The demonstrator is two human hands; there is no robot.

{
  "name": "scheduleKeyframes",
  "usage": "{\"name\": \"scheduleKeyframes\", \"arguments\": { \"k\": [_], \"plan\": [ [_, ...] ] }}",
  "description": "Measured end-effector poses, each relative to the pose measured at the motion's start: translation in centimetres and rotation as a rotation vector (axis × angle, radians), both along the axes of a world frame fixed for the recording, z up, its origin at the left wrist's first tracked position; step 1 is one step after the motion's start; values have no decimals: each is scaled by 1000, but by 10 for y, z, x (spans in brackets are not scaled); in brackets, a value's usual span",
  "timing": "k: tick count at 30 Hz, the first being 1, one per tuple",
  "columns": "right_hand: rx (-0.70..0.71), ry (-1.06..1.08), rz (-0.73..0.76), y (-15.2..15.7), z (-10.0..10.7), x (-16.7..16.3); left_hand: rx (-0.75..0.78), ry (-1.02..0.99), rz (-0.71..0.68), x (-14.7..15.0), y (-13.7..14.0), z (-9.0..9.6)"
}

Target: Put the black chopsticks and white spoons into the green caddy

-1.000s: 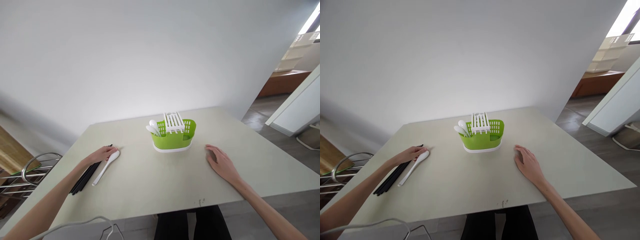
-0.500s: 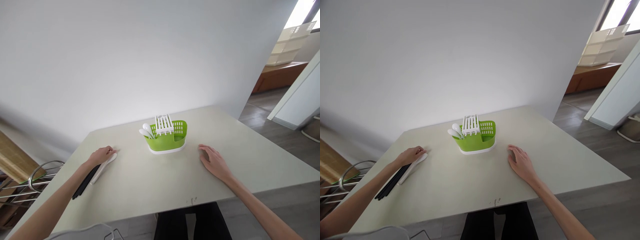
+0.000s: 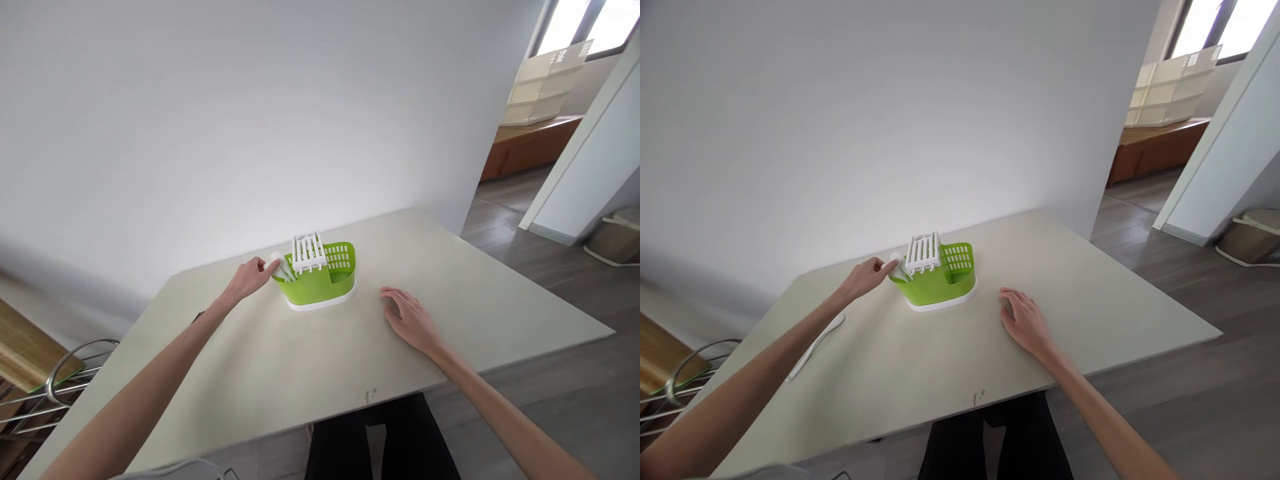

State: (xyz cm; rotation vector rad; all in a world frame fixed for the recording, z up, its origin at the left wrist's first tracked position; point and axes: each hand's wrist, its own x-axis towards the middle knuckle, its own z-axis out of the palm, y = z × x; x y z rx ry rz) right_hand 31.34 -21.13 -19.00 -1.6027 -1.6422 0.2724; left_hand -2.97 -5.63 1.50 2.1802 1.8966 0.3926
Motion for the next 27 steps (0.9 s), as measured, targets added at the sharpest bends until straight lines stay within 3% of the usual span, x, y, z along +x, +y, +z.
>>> {"name": "scheduleKeyframes", "arguments": {
  "k": [4,9,13,17,21,27],
  "plan": [
    [0,2,-1,0,1,0,-30,-109,10,4,4,3],
    [3,1,-5,1,1,0,-80,-501,-60,-5,-9,26],
    [4,-1,-3,0,-1,0,54,-862,-124,-23,-19,53],
    [5,-10,-7,-2,-2,1,204,-965,-79,-59,-23,68],
    [-1,-20,-5,-4,-4,3,64,-761,-39,-102,-32,47],
    [-6,-50,-4,-5,-8,5,-123,-355,19,-157,-43,-27]
  ]
}}
